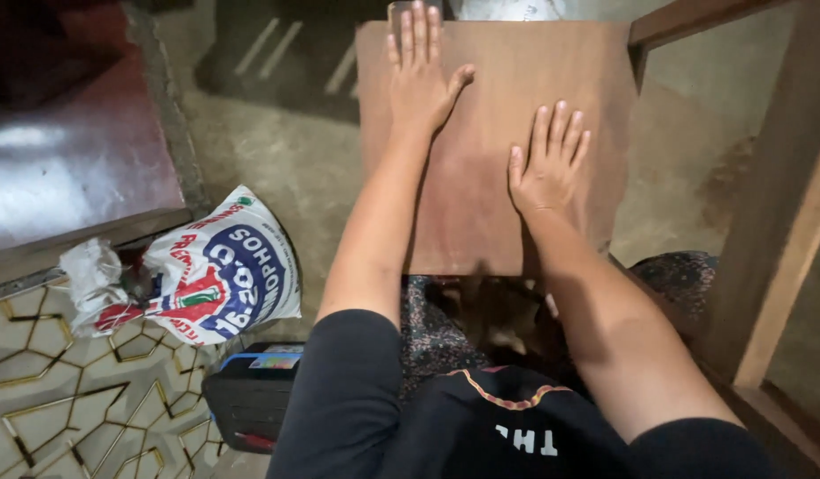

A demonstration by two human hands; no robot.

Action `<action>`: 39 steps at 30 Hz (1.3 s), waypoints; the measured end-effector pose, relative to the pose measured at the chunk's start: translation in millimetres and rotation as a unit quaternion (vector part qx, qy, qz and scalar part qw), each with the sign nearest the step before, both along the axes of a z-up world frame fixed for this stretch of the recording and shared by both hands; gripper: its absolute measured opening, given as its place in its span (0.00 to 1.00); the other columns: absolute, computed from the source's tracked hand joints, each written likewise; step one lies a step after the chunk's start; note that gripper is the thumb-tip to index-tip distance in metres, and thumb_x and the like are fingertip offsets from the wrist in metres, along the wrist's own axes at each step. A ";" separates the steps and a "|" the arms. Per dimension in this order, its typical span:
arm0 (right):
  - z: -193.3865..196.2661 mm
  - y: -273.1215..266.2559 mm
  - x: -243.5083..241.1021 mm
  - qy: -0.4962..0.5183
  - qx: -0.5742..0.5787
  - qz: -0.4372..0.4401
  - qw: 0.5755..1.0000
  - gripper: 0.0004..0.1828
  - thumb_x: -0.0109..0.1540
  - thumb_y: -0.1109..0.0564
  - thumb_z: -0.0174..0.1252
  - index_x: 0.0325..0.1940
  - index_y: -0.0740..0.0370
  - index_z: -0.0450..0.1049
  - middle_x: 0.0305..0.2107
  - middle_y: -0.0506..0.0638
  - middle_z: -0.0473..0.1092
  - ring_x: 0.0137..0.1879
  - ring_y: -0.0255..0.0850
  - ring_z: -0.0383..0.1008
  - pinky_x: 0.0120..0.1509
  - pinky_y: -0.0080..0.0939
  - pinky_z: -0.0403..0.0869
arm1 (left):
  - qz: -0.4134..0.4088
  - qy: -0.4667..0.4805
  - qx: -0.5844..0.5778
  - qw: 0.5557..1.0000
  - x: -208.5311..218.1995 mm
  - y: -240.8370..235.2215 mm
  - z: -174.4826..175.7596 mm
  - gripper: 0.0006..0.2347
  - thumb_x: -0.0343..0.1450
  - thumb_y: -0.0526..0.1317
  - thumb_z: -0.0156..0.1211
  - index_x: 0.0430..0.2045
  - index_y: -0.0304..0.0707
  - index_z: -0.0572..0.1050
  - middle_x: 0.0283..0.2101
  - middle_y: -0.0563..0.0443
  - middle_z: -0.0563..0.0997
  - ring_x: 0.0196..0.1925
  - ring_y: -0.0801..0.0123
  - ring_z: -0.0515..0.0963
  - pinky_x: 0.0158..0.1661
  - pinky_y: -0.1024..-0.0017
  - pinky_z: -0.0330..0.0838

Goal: The person sits on the floor and smooths a rectangular wooden board resting on their lap. They use a sanding block to rub the surface of the board repeatedly with both hands, moving it back and forth across the wood.

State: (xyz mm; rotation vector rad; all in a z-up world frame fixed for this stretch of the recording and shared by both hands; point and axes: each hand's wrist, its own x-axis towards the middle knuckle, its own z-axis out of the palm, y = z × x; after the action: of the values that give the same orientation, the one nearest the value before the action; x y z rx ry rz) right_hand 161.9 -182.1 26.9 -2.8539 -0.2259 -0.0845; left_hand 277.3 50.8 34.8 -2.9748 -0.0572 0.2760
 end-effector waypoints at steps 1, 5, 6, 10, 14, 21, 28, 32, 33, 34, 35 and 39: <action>-1.4 -0.8 0.3 0.003 -0.006 0.001 1.000 0.35 0.79 0.40 0.41 0.85 0.60 0.51 0.80 0.59 0.46 0.84 0.63 0.43 0.85 0.68 0.47 | -0.009 -0.017 0.004 1.000 -1.0 0.9 -6.3 0.45 0.77 0.79 0.26 0.81 0.45 0.43 0.83 0.49 0.40 0.85 0.59 0.39 0.81 0.53 0.40; 0.5 -0.6 1.8 -0.021 0.010 0.009 1.000 0.34 0.78 0.42 0.46 0.84 0.62 0.55 0.78 0.61 0.49 0.83 0.65 0.46 0.84 0.69 0.49 | -0.023 0.004 -0.041 0.999 -55.8 8.3 8.3 0.44 0.80 0.77 0.45 0.82 0.46 0.43 0.83 0.45 0.37 0.86 0.55 0.38 0.81 0.51 0.39; 5.5 -1.0 1.9 0.043 0.014 0.006 0.999 0.35 0.78 0.43 0.47 0.85 0.62 0.50 0.80 0.61 0.45 0.83 0.64 0.40 0.85 0.69 0.44 | -0.037 0.009 -0.042 0.998 -75.9 9.9 12.6 0.44 0.79 0.77 0.42 0.82 0.47 0.43 0.83 0.44 0.38 0.86 0.54 0.38 0.81 0.50 0.40; 16.8 -1.4 1.0 0.090 0.024 0.004 0.996 0.37 0.78 0.45 0.49 0.86 0.64 0.48 0.80 0.61 0.41 0.84 0.63 0.35 0.86 0.67 0.39 | -0.042 0.009 -0.134 0.990 -141.7 14.9 13.0 0.45 0.72 0.75 0.17 0.81 0.44 0.38 0.84 0.43 0.36 0.86 0.52 0.35 0.81 0.47 0.34; -13.7 -2.4 2.5 -0.059 -0.006 0.008 0.998 0.38 0.73 0.40 0.50 0.82 0.63 0.60 0.77 0.65 0.52 0.80 0.66 0.47 0.81 0.68 0.46 | -0.026 0.036 -0.130 0.991 -134.6 13.7 8.9 0.48 0.71 0.78 0.32 0.81 0.46 0.41 0.84 0.40 0.38 0.85 0.49 0.36 0.78 0.42 0.26; -1.6 -1.9 0.3 0.015 0.002 0.001 1.000 0.36 0.78 0.41 0.44 0.85 0.62 0.53 0.79 0.61 0.47 0.83 0.64 0.43 0.85 0.68 0.46 | -0.005 0.041 -0.053 0.998 -34.2 6.2 16.7 0.46 0.75 0.79 0.27 0.82 0.47 0.40 0.83 0.47 0.35 0.86 0.56 0.35 0.79 0.44 0.31; -5.4 -1.1 -1.8 0.000 0.002 0.004 1.000 0.34 0.79 0.40 0.41 0.86 0.59 0.51 0.80 0.59 0.45 0.84 0.62 0.41 0.86 0.68 0.47 | 0.001 0.015 -0.029 0.999 -41.6 5.0 1.9 0.45 0.77 0.79 0.34 0.82 0.49 0.41 0.83 0.48 0.36 0.86 0.58 0.37 0.80 0.46 0.34; -0.9 -1.5 -0.9 0.023 0.003 0.000 1.000 0.35 0.79 0.41 0.44 0.85 0.61 0.51 0.80 0.60 0.45 0.84 0.64 0.41 0.85 0.69 0.46 | -0.010 0.023 -0.042 0.999 -64.1 1.6 5.0 0.45 0.77 0.79 0.30 0.83 0.48 0.39 0.84 0.48 0.35 0.87 0.57 0.35 0.80 0.45 0.31; -0.5 -2.1 -1.4 0.008 0.001 0.002 1.000 0.35 0.79 0.41 0.45 0.85 0.62 0.53 0.79 0.61 0.47 0.83 0.64 0.43 0.84 0.68 0.47 | -0.007 0.027 -0.022 0.999 -63.0 -0.8 6.2 0.46 0.76 0.80 0.28 0.82 0.49 0.40 0.84 0.48 0.36 0.86 0.57 0.37 0.79 0.44 0.32; -0.1 0.2 -2.9 -0.006 0.001 0.003 1.000 0.35 0.78 0.41 0.47 0.84 0.62 0.54 0.78 0.62 0.49 0.83 0.64 0.45 0.84 0.68 0.49 | -0.003 0.033 0.000 0.999 -63.1 -0.5 8.4 0.46 0.75 0.80 0.27 0.82 0.49 0.41 0.83 0.48 0.37 0.86 0.58 0.38 0.79 0.44 0.34; 0.1 1.0 1.3 -0.005 0.002 0.002 1.000 0.35 0.78 0.41 0.47 0.84 0.62 0.54 0.78 0.62 0.49 0.83 0.64 0.45 0.84 0.68 0.49 | -0.004 0.034 0.001 0.999 -51.6 1.6 9.6 0.46 0.75 0.80 0.27 0.82 0.49 0.41 0.83 0.48 0.37 0.86 0.58 0.38 0.79 0.44 0.34; 2.1 -1.6 -1.3 0.011 -0.010 0.004 1.000 0.35 0.79 0.41 0.44 0.85 0.62 0.51 0.79 0.60 0.45 0.84 0.63 0.42 0.85 0.68 0.47 | 0.002 0.030 -0.021 0.999 -24.8 0.1 7.6 0.44 0.79 0.81 0.34 0.83 0.52 0.41 0.83 0.49 0.36 0.86 0.58 0.36 0.79 0.44 0.35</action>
State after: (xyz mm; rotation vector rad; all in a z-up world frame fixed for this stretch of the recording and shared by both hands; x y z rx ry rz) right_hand 160.6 -183.7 29.0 -2.8721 -0.2345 -0.0493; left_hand 252.6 50.9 42.4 -3.0070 -0.0523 0.3702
